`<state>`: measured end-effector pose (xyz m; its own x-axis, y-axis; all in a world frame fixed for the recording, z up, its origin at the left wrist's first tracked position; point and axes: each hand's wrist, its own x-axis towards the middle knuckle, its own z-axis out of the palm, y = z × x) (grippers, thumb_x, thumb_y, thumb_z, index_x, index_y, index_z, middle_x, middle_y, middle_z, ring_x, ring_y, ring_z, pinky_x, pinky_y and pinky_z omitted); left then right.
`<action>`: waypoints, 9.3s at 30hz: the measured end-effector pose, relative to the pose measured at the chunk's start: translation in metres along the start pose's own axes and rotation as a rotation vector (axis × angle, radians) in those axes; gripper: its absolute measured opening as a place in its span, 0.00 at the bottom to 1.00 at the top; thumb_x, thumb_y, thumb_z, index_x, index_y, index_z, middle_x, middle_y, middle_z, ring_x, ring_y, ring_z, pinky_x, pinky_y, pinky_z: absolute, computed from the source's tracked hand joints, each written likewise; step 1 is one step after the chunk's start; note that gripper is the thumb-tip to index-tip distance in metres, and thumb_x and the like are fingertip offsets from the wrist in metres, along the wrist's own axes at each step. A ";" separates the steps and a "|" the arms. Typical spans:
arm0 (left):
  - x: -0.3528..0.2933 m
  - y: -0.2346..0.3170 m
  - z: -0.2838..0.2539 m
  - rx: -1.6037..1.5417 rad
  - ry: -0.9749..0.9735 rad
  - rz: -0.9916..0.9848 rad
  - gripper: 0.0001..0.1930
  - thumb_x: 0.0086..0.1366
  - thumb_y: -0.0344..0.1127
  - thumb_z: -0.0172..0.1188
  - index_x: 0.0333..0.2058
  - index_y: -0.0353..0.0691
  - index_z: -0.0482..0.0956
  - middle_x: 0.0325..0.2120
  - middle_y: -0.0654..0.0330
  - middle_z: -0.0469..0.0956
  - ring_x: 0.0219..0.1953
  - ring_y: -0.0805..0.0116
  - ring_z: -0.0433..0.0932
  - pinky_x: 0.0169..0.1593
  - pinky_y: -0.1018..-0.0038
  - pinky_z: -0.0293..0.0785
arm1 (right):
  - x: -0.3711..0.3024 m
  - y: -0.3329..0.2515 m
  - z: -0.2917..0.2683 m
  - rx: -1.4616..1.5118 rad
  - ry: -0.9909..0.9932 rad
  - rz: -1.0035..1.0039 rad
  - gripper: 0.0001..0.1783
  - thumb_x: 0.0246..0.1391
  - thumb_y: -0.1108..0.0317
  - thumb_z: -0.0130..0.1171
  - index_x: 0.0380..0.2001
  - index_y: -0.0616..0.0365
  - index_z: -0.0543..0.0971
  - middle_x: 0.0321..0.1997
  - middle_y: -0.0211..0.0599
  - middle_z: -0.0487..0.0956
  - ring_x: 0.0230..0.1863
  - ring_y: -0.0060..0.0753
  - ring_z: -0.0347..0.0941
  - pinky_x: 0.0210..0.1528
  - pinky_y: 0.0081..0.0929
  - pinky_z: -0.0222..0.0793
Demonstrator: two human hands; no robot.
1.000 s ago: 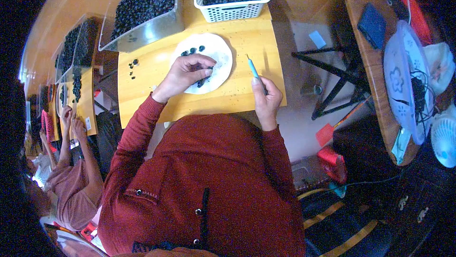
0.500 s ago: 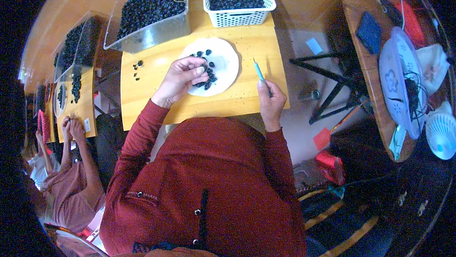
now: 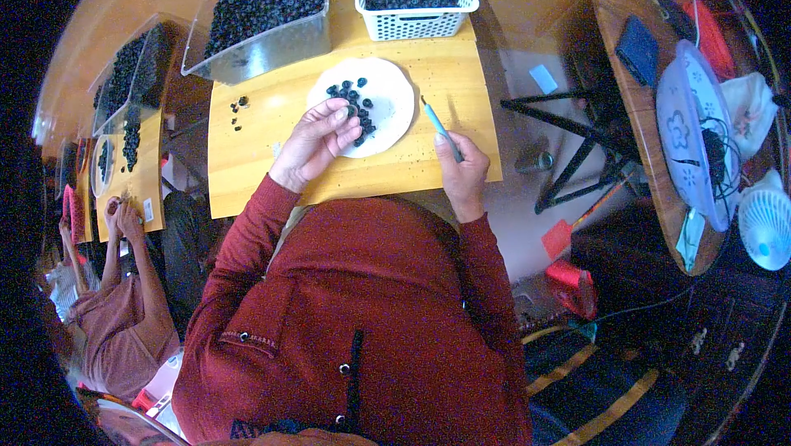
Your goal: The person sorts small black spherical parts from a bin onto a plate and into containers using a small pick tool.
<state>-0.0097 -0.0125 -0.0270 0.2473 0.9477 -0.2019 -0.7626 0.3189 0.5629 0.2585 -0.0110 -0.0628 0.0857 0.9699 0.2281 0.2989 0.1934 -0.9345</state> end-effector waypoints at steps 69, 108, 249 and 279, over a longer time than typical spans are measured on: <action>-0.003 -0.049 0.060 0.053 -0.145 -0.190 0.06 0.64 0.26 0.61 0.41 0.37 0.79 0.42 0.57 0.80 0.41 0.68 0.81 0.47 0.70 0.82 | 0.010 -0.050 -0.002 0.709 -0.459 0.148 0.13 0.54 0.67 0.68 0.39 0.65 0.81 0.30 0.24 0.79 0.29 0.11 0.71 0.31 0.13 0.69; 0.068 0.025 0.037 2.328 -0.297 0.402 0.09 0.55 0.31 0.63 0.36 0.41 0.85 0.37 0.55 0.82 0.42 0.55 0.79 0.49 0.64 0.75 | 0.000 0.001 -0.013 0.350 -0.107 0.088 0.11 0.60 0.69 0.62 0.40 0.68 0.80 0.27 0.21 0.74 0.27 0.09 0.63 0.30 0.10 0.60; 0.040 -0.008 0.026 0.904 0.138 0.280 0.09 0.62 0.24 0.63 0.42 0.33 0.81 0.34 0.63 0.82 0.32 0.79 0.79 0.40 0.82 0.78 | 0.001 -0.002 -0.006 0.233 -0.070 -0.049 0.14 0.61 0.62 0.61 0.35 0.66 0.80 0.17 0.21 0.69 0.20 0.12 0.60 0.21 0.18 0.55; 0.008 -0.037 0.014 0.097 0.085 0.086 0.10 0.68 0.28 0.56 0.47 0.35 0.78 0.36 0.54 0.82 0.39 0.66 0.83 0.49 0.68 0.83 | -0.004 -0.017 0.008 0.189 -0.318 -0.125 0.15 0.60 0.60 0.62 0.36 0.65 0.82 0.20 0.33 0.77 0.20 0.21 0.71 0.22 0.24 0.64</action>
<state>0.0289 -0.0161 -0.0378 0.1290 0.9682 -0.2144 -0.7166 0.2405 0.6548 0.2453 -0.0168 -0.0502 -0.2482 0.9288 0.2752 0.1051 0.3082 -0.9455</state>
